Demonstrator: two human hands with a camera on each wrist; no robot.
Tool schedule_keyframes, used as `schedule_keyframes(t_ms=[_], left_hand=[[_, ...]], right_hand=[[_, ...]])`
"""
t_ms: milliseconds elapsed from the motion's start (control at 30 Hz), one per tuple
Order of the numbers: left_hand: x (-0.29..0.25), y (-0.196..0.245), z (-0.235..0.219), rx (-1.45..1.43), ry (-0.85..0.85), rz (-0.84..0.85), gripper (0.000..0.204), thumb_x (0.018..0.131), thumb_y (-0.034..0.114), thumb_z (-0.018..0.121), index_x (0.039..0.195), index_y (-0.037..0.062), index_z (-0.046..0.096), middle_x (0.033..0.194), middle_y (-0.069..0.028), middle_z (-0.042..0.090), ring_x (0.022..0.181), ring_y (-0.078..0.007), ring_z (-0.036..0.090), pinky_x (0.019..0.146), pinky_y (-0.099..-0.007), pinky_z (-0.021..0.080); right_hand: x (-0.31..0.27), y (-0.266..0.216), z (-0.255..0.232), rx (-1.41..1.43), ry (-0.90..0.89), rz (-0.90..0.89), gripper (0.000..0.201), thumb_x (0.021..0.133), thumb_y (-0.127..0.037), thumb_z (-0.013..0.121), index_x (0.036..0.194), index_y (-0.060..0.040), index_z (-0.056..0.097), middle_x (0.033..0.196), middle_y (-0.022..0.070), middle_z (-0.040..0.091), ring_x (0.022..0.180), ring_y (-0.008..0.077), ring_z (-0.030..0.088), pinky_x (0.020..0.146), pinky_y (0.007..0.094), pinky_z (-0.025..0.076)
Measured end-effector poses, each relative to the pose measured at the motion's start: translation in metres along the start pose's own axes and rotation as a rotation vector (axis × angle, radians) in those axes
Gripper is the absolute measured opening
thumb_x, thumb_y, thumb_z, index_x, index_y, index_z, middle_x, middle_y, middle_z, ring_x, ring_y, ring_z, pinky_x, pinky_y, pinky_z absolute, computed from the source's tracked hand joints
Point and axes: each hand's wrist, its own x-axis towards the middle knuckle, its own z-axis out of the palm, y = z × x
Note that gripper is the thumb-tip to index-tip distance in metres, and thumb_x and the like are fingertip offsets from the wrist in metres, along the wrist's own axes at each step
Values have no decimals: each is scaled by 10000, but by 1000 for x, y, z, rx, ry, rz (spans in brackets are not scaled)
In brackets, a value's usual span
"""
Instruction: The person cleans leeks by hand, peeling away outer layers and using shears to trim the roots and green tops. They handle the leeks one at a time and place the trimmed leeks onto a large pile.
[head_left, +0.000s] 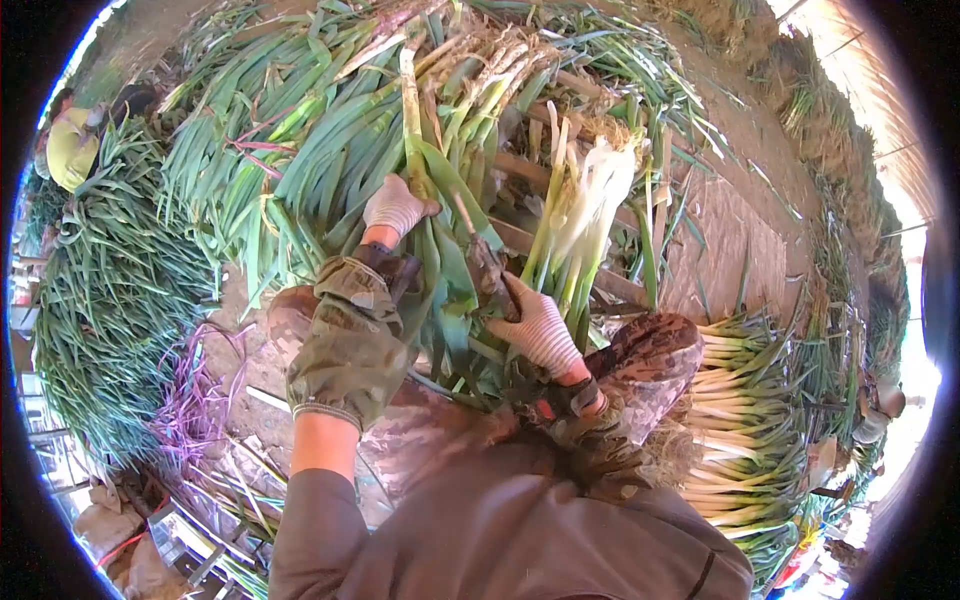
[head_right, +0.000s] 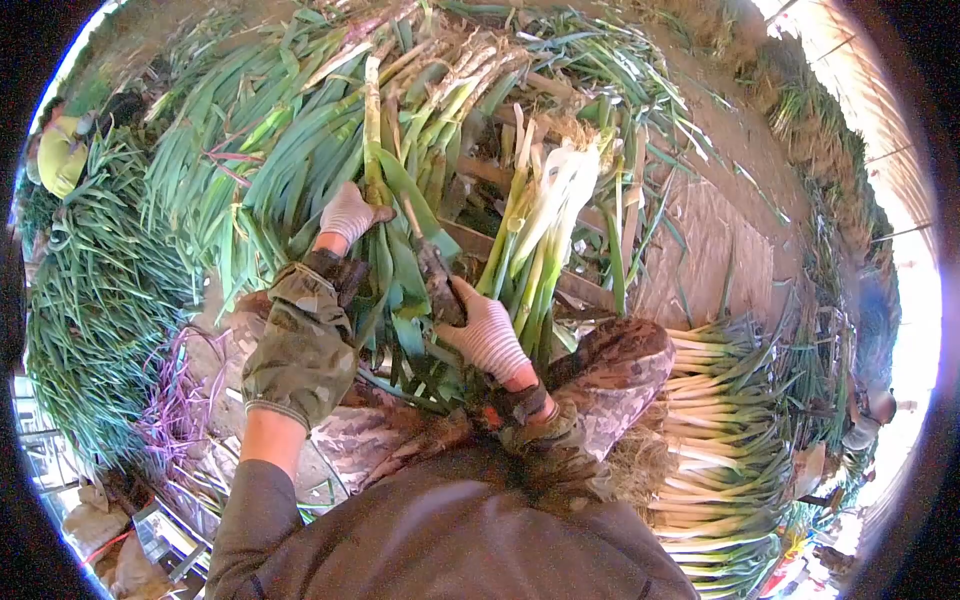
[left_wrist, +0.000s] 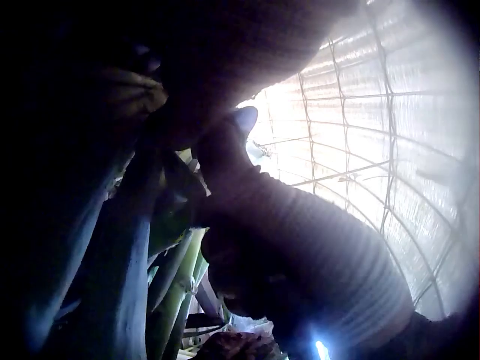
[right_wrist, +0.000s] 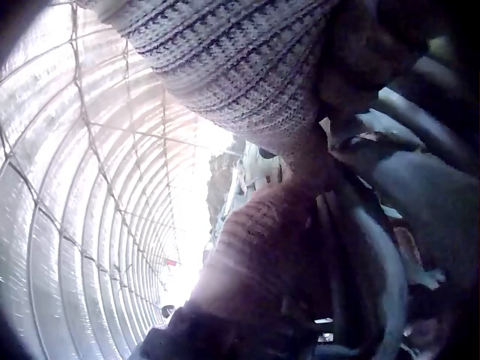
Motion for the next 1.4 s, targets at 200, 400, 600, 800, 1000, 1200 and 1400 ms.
schedule_keyframes(t_ms=[200, 400, 600, 800, 1000, 1200, 1400], left_hand=[[-82, 7, 27, -28, 33, 37, 740, 683, 386, 855, 1179, -33, 499, 1085, -257, 695, 1037, -410, 679, 914, -449, 528], [-119, 40, 63, 53, 37, 152, 757, 722, 345, 863, 1253, -22, 468, 1178, -242, 653, 1032, -408, 675, 880, -459, 547], [-86, 54, 132, 163, -20, 136, 684, 714, 362, 850, 1168, 15, 474, 1142, -219, 649, 1022, -375, 684, 810, -450, 576], [-92, 16, 129, -86, -15, 208, 581, 726, 250, 864, 1181, 48, 564, 1137, -202, 665, 1051, -427, 652, 893, -458, 541], [-104, 10, 133, -9, 86, 292, 611, 718, 244, 869, 1201, 32, 560, 1179, -226, 633, 1082, -408, 629, 887, -469, 540], [-105, 15, 132, -60, 98, 219, 606, 704, 288, 884, 1146, 25, 565, 1130, -230, 658, 1045, -406, 649, 874, -471, 545], [-100, 15, 131, -20, 64, 198, 649, 724, 347, 872, 1185, 34, 538, 1088, -218, 688, 998, -398, 682, 869, -458, 555]], right_hand=[[-29, 5, -9, 7, 19, 83, 793, 757, -226, 773, 1429, 51, 454, 1186, 270, 674, 1105, 316, 680, 971, 361, 513], [-73, 22, -11, -47, 136, 146, 798, 761, -255, 760, 1437, 33, 446, 1119, 265, 690, 1029, 345, 703, 919, 376, 533], [-73, 21, -2, -294, 149, 276, 775, 754, -291, 755, 1414, 6, 479, 1033, 284, 692, 956, 422, 686, 868, 444, 550], [-83, 32, 9, -378, 58, 376, 795, 769, -329, 764, 1444, -49, 451, 945, 263, 703, 884, 430, 689, 801, 465, 557], [-89, 38, 24, -409, 23, 332, 896, 771, -440, 784, 1497, -103, 382, 840, 250, 698, 807, 419, 697, 754, 482, 558], [-85, 46, 30, -402, 15, 337, 937, 772, -515, 779, 1500, -93, 366, 877, 260, 699, 836, 427, 695, 765, 487, 550], [-71, 34, 28, -366, 10, 377, 953, 776, -554, 768, 1492, -69, 368, 886, 256, 703, 849, 429, 696, 775, 478, 549]])
